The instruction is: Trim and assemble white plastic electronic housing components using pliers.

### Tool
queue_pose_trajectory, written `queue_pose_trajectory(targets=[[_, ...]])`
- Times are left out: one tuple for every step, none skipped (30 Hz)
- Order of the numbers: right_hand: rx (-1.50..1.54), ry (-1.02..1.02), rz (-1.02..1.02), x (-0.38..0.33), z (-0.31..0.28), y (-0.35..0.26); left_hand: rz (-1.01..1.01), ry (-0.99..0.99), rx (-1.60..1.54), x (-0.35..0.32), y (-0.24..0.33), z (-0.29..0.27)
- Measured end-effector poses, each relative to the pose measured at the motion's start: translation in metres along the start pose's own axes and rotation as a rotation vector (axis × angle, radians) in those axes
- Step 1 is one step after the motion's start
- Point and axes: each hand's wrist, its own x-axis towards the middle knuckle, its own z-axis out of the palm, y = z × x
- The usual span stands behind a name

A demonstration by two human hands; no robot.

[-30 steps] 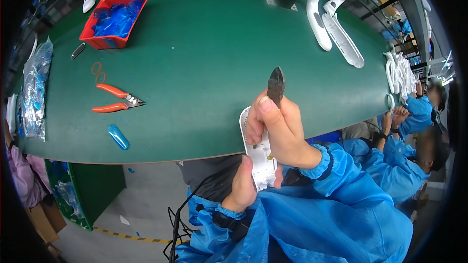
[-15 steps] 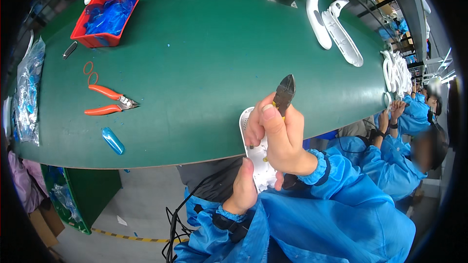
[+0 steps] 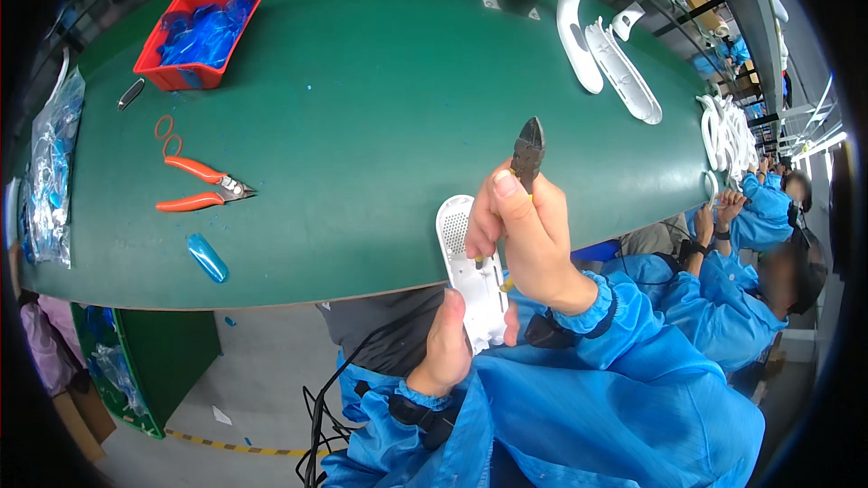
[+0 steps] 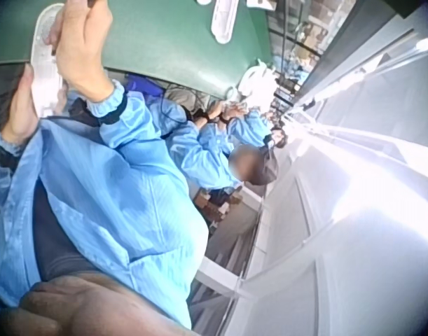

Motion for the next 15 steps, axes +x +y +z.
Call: queue_pose_trajectory(targets=[[-0.009, 0.004, 0.001, -0.0001, 0.0005, -0.0001, -0.002, 0.006, 0.003, 0.0001, 0.0004, 0.0006], [-0.019, 0.008, 0.002, -0.0004, 0.0012, -0.0004, -0.004, 0.012, 0.006, 0.0006, 0.0005, 0.0016], [-0.028, 0.013, 0.005, -0.0014, 0.0016, -0.0005, -0.008, 0.019, 0.007, 0.0002, -0.0001, 0.0021], [-0.032, 0.021, -0.001, -0.0015, 0.0021, -0.0006, 0.003, 0.01, 0.027, 0.0001, -0.0005, 0.0015], [-0.036, 0.03, -0.007, -0.001, 0.0028, -0.0008, 0.013, 0.0, 0.046, 0.0004, -0.001, 0.0002], [-0.041, 0.038, -0.012, -0.0007, 0.0034, -0.0007, 0.023, -0.01, 0.063, 0.0008, -0.0019, -0.0011], [-0.054, 0.045, -0.012, -0.0009, 0.0046, -0.0015, 0.026, -0.014, 0.068, 0.0007, -0.0025, -0.0021], [-0.067, 0.052, -0.012, -0.0014, 0.0062, -0.0028, 0.028, -0.019, 0.073, 0.0003, -0.0031, -0.0031], [-0.08, 0.058, -0.01, -0.0018, 0.0068, -0.003, 0.031, -0.022, 0.076, -0.0001, -0.0038, -0.0036], [-0.083, 0.054, -0.011, -0.0021, 0.0062, -0.0019, 0.029, -0.018, 0.074, -0.0001, -0.0041, -0.0037], [-0.086, 0.049, -0.012, -0.0025, 0.005, -0.0004, 0.028, -0.014, 0.072, -0.0002, -0.0042, -0.0035], [-0.09, 0.045, -0.016, -0.0026, 0.0038, 0.0004, 0.027, -0.012, 0.071, 0.0002, -0.0039, -0.0027], [-0.1, 0.056, -0.02, -0.0027, 0.0033, 0.0017, 0.025, -0.015, 0.077, 0.0003, -0.0037, -0.0023], [-0.111, 0.066, -0.024, -0.0032, 0.0031, 0.0034, 0.024, -0.018, 0.083, 0.0, -0.0035, -0.0022], [-0.12, 0.075, -0.031, -0.0027, 0.0033, 0.004, 0.025, -0.021, 0.091, 0.0004, -0.0026, -0.0022]])
